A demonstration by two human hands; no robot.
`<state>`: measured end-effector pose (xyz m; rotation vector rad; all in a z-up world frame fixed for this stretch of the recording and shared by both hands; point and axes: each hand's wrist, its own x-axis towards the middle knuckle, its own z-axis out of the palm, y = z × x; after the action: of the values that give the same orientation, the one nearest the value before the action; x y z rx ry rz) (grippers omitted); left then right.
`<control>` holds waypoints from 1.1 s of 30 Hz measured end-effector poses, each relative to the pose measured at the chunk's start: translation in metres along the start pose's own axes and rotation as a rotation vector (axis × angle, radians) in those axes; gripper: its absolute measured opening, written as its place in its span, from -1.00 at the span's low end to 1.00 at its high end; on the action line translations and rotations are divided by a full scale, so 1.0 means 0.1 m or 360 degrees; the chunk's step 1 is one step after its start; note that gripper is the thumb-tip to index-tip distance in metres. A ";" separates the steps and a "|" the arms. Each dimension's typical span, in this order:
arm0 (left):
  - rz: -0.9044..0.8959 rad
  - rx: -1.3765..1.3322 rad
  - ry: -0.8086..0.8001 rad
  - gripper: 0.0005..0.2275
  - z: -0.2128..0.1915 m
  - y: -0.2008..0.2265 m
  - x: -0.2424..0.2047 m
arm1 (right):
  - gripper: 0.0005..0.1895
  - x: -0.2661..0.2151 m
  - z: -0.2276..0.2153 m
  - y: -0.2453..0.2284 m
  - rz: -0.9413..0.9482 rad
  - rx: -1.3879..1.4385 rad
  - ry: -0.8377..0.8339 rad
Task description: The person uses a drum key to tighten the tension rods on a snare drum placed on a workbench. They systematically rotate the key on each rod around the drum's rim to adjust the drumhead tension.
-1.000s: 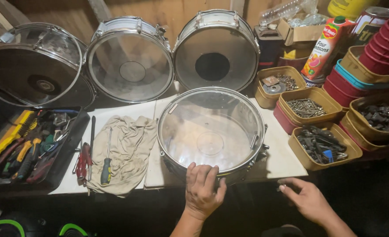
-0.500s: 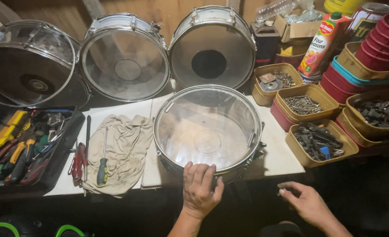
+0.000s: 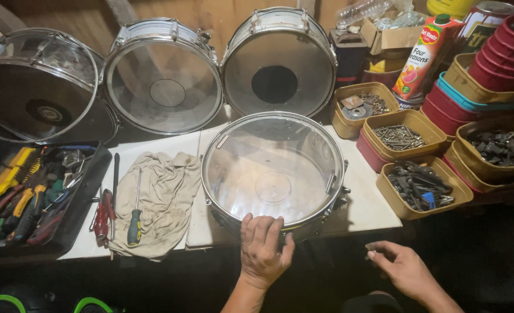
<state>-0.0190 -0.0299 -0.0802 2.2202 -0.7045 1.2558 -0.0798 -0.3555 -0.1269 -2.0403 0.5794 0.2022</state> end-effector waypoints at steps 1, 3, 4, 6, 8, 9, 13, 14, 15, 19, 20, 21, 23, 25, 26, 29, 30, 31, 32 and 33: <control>-0.0004 0.0006 -0.0005 -0.71 0.00 0.00 0.00 | -0.73 0.00 0.00 0.00 0.0006 -0.0010 0.0001; -0.0007 0.0006 -0.0013 -0.72 -0.01 0.01 0.01 | -0.74 0.00 0.01 0.02 0.0016 -0.0019 0.0006; -0.0004 0.0008 0.0001 -0.72 -0.01 0.01 0.02 | -0.74 0.01 0.01 0.04 0.0001 0.0019 0.0000; -0.0001 0.0009 0.0013 -0.72 -0.01 0.01 0.02 | -0.74 0.00 0.01 0.01 -0.0011 0.0057 -0.0005; -0.0016 0.0011 0.0016 -0.73 0.01 0.01 0.00 | -0.73 -0.06 -0.01 -0.08 0.0005 -0.0210 0.0025; -0.0015 0.0011 0.0017 -0.73 0.01 0.00 0.01 | -0.73 -0.05 0.00 -0.07 0.0004 -0.0209 0.0026; 0.0013 0.0037 -0.0022 -0.70 -0.01 -0.01 -0.01 | -0.75 -0.03 0.02 -0.02 -0.0019 -0.0024 -0.0003; 0.0028 0.0053 -0.0070 -0.67 -0.02 -0.02 -0.01 | -0.76 -0.03 0.02 -0.01 -0.0042 0.0014 -0.0007; 0.0027 0.0052 -0.0069 -0.67 -0.04 -0.05 -0.08 | -0.76 -0.07 0.01 -0.05 -0.0041 0.0013 -0.0006; -0.0635 -0.0242 0.0226 -0.54 0.03 -0.16 -0.52 | -0.74 -0.13 -0.06 -0.16 0.0042 -0.0212 0.0031; -0.1167 -0.0301 0.0275 -0.49 0.06 -0.18 -0.69 | -0.73 -0.15 -0.07 -0.15 0.0067 -0.0303 0.0028; -0.1163 -0.0304 0.0270 -0.49 0.16 -0.29 -0.85 | -0.73 -0.13 -0.07 -0.10 0.0071 -0.0298 0.0031; -0.2555 -0.0401 -0.0127 -0.63 0.32 -0.50 -1.19 | -0.74 -0.10 -0.05 0.00 0.0043 -0.0129 0.0032; -0.2844 -0.1073 0.0042 -0.85 0.31 -0.36 -1.20 | -0.73 -0.02 -0.02 0.14 -0.0003 -0.0147 0.0014; -0.3048 -0.1790 0.0229 -0.83 0.31 -0.28 -1.20 | -0.72 0.03 0.00 0.21 -0.0050 -0.0165 0.0002; -0.3115 -0.1944 0.0355 -0.74 0.24 -0.17 -0.92 | -0.73 -0.08 0.05 0.00 -0.0046 -0.0124 -0.0042; -0.3116 -0.1945 0.0359 -0.74 0.33 -0.16 -1.03 | -0.73 -0.07 0.06 0.07 -0.0048 -0.0126 -0.0044; -0.3091 -0.2038 0.0490 -0.74 0.42 -0.16 -1.14 | -0.73 -0.06 0.07 0.13 -0.0077 -0.0148 -0.0049; -0.3047 -0.2142 0.0618 -0.75 0.55 -0.20 -1.20 | -0.73 0.00 0.08 0.16 -0.0116 -0.0165 -0.0043; -0.3032 -0.2154 0.0619 -0.75 0.49 -0.17 -1.12 | -0.73 -0.02 0.05 0.09 -0.0128 -0.0163 -0.0034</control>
<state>-0.0268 -0.0265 -0.2040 0.6180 0.6248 -0.0457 -0.0854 -0.3544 -0.1351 -2.1534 0.4810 0.2091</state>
